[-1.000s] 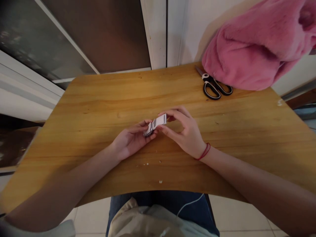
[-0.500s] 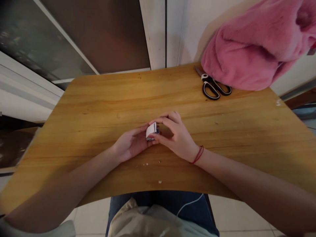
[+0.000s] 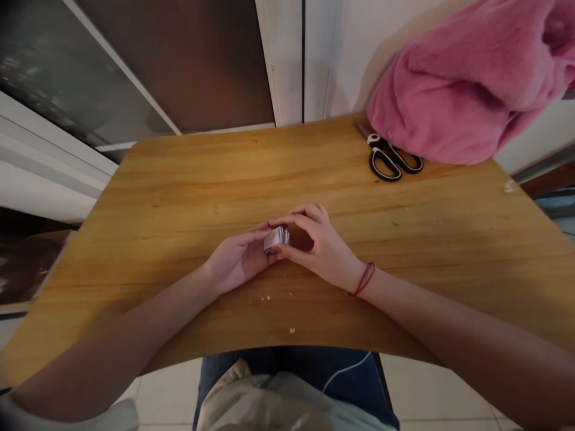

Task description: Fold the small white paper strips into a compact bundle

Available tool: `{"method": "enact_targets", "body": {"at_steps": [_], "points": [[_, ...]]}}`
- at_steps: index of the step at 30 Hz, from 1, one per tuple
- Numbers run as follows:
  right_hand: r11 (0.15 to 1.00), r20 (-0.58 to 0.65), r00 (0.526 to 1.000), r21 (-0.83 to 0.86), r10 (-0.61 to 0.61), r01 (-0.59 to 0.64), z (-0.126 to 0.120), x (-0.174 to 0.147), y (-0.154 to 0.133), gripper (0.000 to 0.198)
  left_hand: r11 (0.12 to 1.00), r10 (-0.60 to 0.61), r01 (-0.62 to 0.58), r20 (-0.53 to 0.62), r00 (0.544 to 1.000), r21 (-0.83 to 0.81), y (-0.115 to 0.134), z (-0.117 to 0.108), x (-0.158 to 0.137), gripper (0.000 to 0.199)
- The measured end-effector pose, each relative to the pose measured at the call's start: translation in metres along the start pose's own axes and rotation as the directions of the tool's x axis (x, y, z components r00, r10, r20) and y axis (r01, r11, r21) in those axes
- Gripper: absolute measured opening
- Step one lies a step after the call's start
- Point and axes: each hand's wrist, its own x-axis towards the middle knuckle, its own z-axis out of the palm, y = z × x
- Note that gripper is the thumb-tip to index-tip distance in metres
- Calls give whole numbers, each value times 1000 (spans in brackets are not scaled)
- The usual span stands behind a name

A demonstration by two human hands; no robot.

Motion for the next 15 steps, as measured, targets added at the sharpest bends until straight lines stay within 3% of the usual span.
{"method": "enact_targets", "body": {"at_steps": [7, 15], "points": [[999, 1, 999, 13, 48, -48, -4, -1, 0, 26, 1000, 20, -20, 24, 1000, -2, 0, -1, -1, 14], [999, -59, 998, -46, -16, 14, -4, -4, 0, 18, 998, 39, -39, 10, 999, 45, 0, -3, 1, 14]]}}
